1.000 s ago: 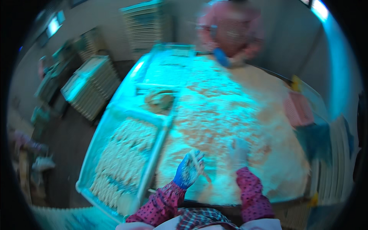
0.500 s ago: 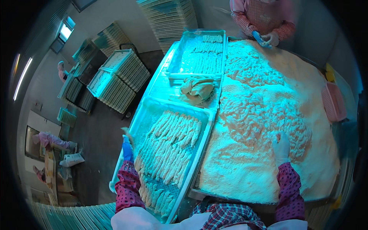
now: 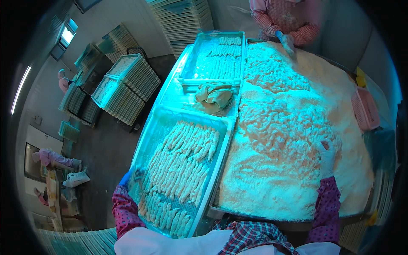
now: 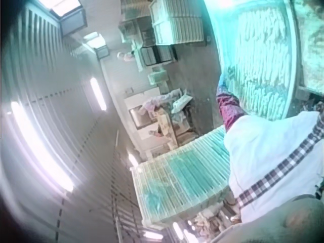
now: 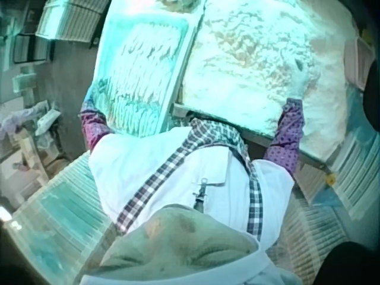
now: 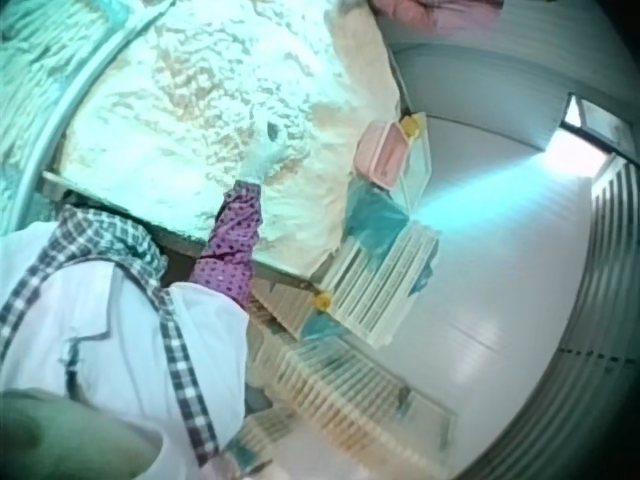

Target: The person shapes small pieces of dough into elongated rolls on a floured table and places them into a white tray. Another worker across the table performs the same task simultaneously.

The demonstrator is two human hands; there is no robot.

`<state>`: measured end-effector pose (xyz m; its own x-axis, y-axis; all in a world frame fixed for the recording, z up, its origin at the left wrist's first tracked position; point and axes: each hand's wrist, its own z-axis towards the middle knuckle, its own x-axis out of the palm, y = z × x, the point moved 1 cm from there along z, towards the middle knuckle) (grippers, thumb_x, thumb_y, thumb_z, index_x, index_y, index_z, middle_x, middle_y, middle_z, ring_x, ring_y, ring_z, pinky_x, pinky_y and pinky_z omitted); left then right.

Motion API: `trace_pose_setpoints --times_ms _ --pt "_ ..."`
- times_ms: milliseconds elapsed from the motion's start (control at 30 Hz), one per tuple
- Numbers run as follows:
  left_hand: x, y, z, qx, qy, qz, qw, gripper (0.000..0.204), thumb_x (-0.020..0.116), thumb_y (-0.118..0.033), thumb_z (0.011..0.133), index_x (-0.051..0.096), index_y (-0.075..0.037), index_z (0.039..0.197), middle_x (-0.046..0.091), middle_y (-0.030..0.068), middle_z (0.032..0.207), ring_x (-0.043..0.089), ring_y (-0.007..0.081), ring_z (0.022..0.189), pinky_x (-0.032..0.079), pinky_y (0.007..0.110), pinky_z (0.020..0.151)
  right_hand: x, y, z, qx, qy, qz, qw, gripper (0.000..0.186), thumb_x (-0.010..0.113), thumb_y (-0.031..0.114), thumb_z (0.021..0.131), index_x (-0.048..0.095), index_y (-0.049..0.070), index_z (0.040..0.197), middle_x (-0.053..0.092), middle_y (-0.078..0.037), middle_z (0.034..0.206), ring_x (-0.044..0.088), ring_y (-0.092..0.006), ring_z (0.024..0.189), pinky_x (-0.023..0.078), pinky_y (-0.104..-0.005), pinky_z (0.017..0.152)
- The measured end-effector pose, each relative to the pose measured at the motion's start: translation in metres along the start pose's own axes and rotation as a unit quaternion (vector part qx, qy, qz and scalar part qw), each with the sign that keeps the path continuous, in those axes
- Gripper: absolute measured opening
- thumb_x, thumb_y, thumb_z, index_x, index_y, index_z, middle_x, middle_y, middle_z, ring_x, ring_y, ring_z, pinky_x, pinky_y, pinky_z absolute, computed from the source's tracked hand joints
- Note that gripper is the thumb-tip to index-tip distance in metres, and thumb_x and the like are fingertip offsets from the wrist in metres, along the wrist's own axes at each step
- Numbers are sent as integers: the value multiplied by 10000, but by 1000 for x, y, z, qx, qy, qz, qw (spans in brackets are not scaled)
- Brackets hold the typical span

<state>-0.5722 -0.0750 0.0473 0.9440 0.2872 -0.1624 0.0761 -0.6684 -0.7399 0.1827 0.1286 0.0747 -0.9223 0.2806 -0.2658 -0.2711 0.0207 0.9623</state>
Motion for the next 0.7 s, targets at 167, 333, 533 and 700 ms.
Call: trace_pose_setpoints --times_ms 167,333,533,700 --pt "-5 29 -30 162 -137 142 967 473 495 -333 925 462 -42 1297 517 111 1264 489 214 1143 364 354 980 5 6 -83 -134 161 -192 959 139 633 19 722 602 63 850 577 -18 786 539 -129 700 456 -275 651" --pt "193 15 -43 393 -100 219 887 436 533 -155 895 446 -22 1302 508 142 1268 455 249 1196 334 353 1011 0 0 -166 -203 341 -210 894 304 684 154 729 612 46 1004 620 -110 928 603 -227 871 474 -350 789" --pt "415 14 -98 476 211 415 747 564 655 -361 786 489 -50 1226 550 182 1118 515 363 999 420 448 863 -48 -22 -151 262 146 -90 950 302 639 206 810 565 51 1059 604 -122 997 579 -230 915 454 -348 804" --pt "513 52 -103 573 251 492 605 455 621 -203 784 503 -155 1221 564 124 1103 554 307 947 484 407 771 0 -34 -122 -150 107 -305 934 310 669 213 758 572 51 1004 604 -108 872 584 -292 852 454 -406 762"
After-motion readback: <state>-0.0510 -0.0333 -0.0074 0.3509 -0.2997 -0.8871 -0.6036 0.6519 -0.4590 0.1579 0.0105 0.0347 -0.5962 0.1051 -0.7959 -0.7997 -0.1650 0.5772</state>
